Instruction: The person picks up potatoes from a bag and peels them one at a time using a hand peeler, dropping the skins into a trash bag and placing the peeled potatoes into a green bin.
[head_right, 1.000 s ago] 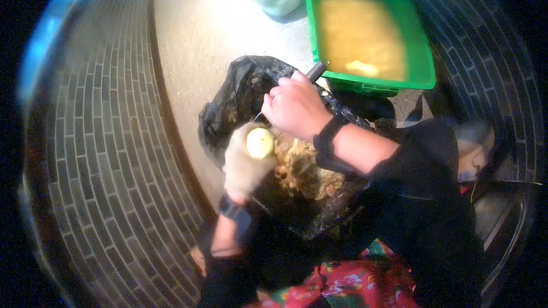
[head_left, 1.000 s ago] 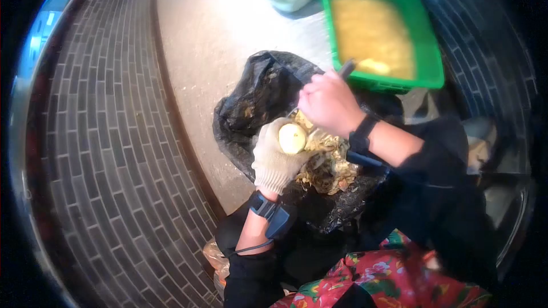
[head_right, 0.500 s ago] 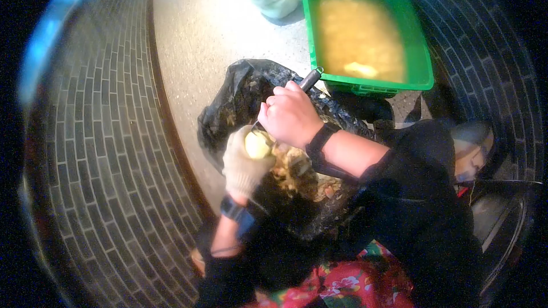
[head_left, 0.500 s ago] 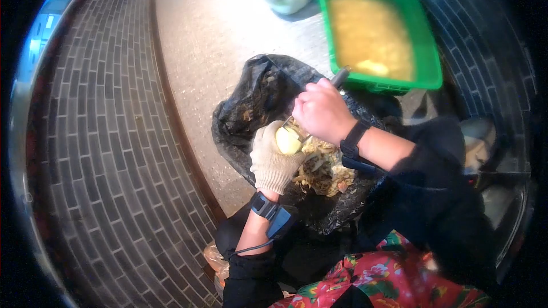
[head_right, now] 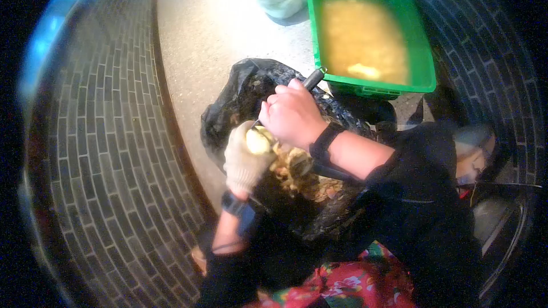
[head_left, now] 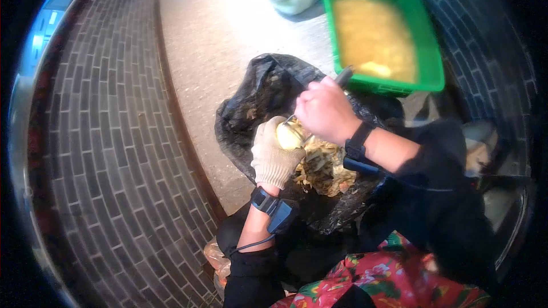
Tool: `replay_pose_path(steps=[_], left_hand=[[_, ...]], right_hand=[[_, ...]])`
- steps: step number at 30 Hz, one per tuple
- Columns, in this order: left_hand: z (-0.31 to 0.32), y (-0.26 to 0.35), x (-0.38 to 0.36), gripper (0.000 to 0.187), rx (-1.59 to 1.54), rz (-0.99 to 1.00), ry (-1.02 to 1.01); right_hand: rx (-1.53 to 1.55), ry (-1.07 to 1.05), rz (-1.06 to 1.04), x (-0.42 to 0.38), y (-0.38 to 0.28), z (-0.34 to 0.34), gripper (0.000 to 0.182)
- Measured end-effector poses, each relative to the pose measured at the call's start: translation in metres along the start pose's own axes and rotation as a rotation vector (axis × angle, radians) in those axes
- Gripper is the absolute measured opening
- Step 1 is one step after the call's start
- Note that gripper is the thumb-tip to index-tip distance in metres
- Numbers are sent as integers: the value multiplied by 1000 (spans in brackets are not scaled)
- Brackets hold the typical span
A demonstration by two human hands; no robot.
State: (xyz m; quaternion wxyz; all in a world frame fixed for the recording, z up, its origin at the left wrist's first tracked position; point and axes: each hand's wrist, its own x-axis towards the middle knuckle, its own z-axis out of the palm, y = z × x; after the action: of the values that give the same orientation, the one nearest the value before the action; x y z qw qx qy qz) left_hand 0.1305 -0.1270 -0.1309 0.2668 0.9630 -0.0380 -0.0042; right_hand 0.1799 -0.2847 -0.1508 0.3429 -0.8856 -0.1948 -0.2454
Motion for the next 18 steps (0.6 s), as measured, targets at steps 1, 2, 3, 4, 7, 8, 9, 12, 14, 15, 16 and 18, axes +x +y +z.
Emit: replay_pose_path(steps=[1,2,3,4,7,8,9,12,14,15,16,18], left_hand=[[2,1,0,53,-2,1,-5],[2,2,0,53,9,-12,-12],[2,2,0,53,21,-26,-17],[1,4,-1,53,20,-29,-16],[2,8,-2,52,32,-70,-46],[6,4,-2,52,27,-29,-29],[8,3,-2,53,24,13,-12],[10,2,-3,53,58,33,-5],[9,3,-4,57,83,41,11],[9,4,-4,61,108,50,27],[7,5,-3,61,111,54,25],[3,7,-5,54,47,2,-6]], right_hand=[[-2,-2,4,-2,-1,1,32],[23,-10,-2,-3,-2,3,32],[49,-18,-11,-4,-4,4,31],[59,-20,-8,-5,-5,4,31],[14,-24,-58,-7,-5,3,31],[11,-24,-54,-8,-6,3,31],[12,-9,-64,-9,-6,4,31],[1,23,-80,-11,-4,6,31],[-12,42,-88,-11,-1,8,31],[-9,25,-78,-11,1,9,31],[-6,9,-67,-9,3,9,31],[-166,-17,-82,-3,18,6,32]])
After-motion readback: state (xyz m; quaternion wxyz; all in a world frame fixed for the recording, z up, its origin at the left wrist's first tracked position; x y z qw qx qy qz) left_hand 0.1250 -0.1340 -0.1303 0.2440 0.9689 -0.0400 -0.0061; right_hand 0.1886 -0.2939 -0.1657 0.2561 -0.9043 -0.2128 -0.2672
